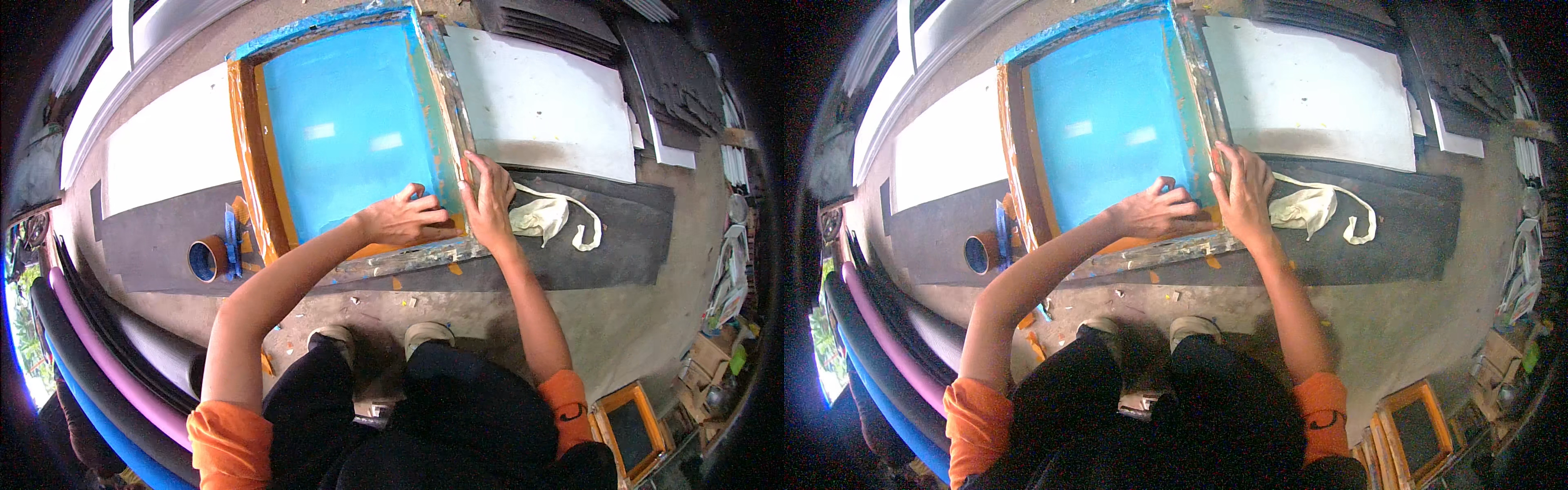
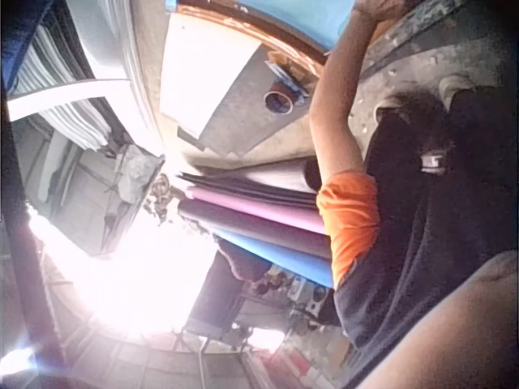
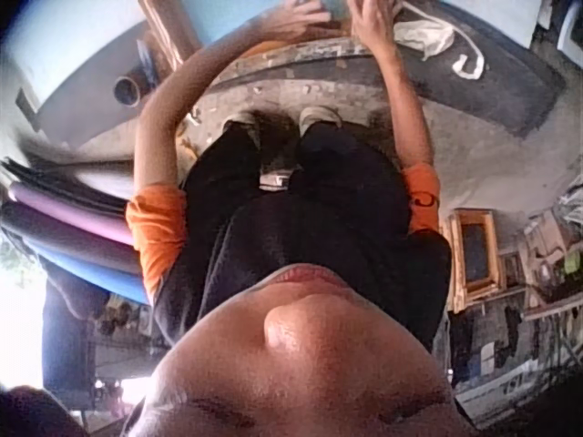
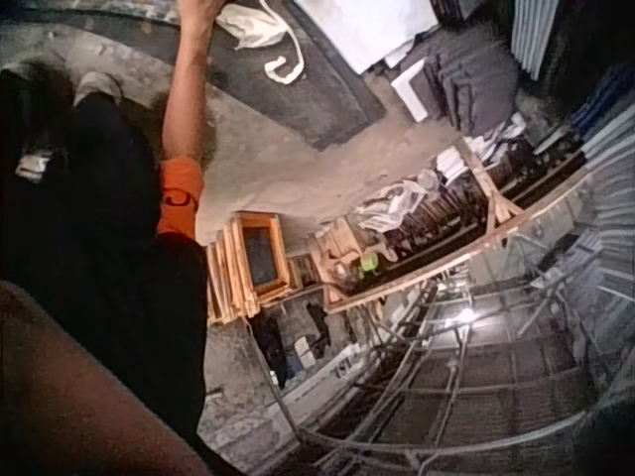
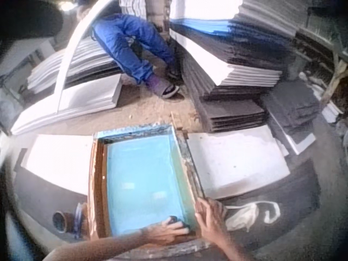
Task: The person sits on the floor and applies orange tape to the edges of a rectangular frame with a blue interior. They repeatedly smooth the tape, trim excess with a utility knife, and reposition the frame to work on different sides.
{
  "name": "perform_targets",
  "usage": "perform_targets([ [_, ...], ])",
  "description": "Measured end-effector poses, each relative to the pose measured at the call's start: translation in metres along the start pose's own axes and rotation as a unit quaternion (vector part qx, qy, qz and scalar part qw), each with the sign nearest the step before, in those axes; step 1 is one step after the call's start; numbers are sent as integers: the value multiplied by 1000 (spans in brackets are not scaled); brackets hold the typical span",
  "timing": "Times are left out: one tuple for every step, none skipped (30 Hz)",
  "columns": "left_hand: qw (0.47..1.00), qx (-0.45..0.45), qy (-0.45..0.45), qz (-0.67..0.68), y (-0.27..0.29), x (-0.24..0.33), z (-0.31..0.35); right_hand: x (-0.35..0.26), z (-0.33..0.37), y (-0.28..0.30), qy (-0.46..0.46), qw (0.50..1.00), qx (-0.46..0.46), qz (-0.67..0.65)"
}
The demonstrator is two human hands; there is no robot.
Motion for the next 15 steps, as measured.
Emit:
perform_targets([
  [1000, 12, 7, 7, 0, 0, 0, 0, 0, 0, -3, 1000, -1, -3],
  [1000, 23, 14, 14, -1, -1, 0, 0, 0, 0, -6, 1000, -3, -5],
  [999, 21, 21, 44, -4, -4, -1, 0, 0, 0, -8, 1000, -5, -8],
  [997, 17, 28, 73, -4, -10, -2, 0, 0, 0, -10, 1000, -5, -9],
  [994, 13, 35, 101, -2, -14, -3, 0, 0, 1, -10, 1000, -6, -9],
  [993, 17, 41, 109, -3, -14, -3, 0, -1, 1, -10, 1000, -7, -10],
  [994, 19, 54, 92, -4, -15, 0, -1, -2, 0, -8, 1000, -6, -11],
  [995, 20, 68, 75, -4, -15, 6, -2, -2, -1, -5, 1000, -5, -12],
  [995, 21, 84, 56, -3, -15, 13, -5, -3, -3, 0, 1000, -5, -14],
  [987, 23, 138, 76, 1, -22, 21, -2, -2, -3, 1, 1000, -7, -3],
  [976, 20, 194, 93, 9, -30, 41, -4, -1, -2, 15, 999, 0, 28],
  [962, 17, 251, 109, 19, -36, 65, -8, 1, 0, 30, 998, 7, 59],
  [942, 12, 320, 100, 35, -43, 92, -13, 1, 4, 47, 995, 17, 89],
  [917, 11, 386, 94, 49, -48, 119, -20, 0, 8, 84, 993, 0, 85],
  [873, 53, 475, 98, 66, -51, 152, -28, 2, 4, 136, 985, -34, 104],
])
Point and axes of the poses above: each hand's wrist, its own z-axis away from the middle knuckle, its own y-axis out of the back of the hand, x = y × z, the point moved 8 cm from there along -z, towards the middle knuckle, and after that the axes turned 2 degrees about y, right-handed, at the moved point
